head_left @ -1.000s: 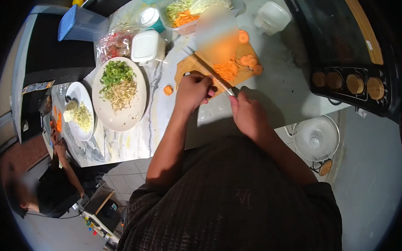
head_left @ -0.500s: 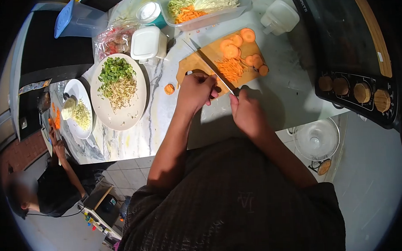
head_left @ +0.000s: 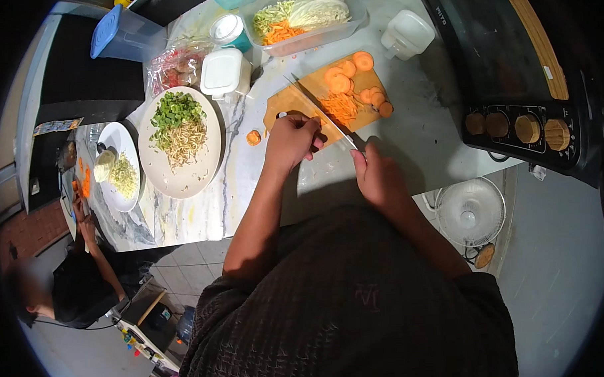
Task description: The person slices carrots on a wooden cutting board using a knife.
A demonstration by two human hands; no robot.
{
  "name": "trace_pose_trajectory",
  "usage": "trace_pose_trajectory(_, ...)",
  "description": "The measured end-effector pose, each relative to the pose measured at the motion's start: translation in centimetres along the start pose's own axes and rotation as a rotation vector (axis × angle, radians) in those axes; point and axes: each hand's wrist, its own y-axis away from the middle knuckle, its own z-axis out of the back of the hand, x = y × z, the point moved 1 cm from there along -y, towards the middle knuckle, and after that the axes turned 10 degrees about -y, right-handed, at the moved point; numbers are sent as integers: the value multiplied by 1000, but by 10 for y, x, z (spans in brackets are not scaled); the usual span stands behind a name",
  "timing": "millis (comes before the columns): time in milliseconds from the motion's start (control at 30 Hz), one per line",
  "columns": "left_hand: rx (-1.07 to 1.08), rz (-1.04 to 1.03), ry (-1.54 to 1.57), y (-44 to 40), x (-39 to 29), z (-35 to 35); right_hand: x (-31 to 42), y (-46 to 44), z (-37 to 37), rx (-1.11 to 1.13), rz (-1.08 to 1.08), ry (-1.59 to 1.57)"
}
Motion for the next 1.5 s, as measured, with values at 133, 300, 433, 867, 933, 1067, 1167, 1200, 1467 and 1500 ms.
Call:
trace_pose_trajectory(133,8,21,17,0,-1,0,0,3,-1,-2,17,-30)
trace_pose_trajectory(300,41,3,75,0,1,2,0,0,-3,-32,67,-117)
trace_pose_trajectory(433,48,-10,100,0,2,2,4,0,0,-36,93,-132)
trace_pose_trajectory(867,12,29,30,-3,4,1,7,-3,2,35,60,-70)
trace_pose_trajectory(933,24,30,20,-3,3,0,10,-2,3,45,39,-61)
trace_pose_trajectory(1067,-1,40,23,0,-1,-1,11,-3,3,63,-6,-23)
trace_pose_trajectory(1167,-8,45,17,2,-4,0,11,-4,4,71,5,-17)
trace_pose_trajectory(1200,-10,46,9,2,-5,0,11,-4,4,72,14,-11)
trace_pose_trajectory(1467,-25,28,-13,3,-4,-2,5,-11,0,92,-11,39)
trace_pose_trajectory(1500,-29,24,-18,3,-4,-1,7,-12,0,97,-23,52)
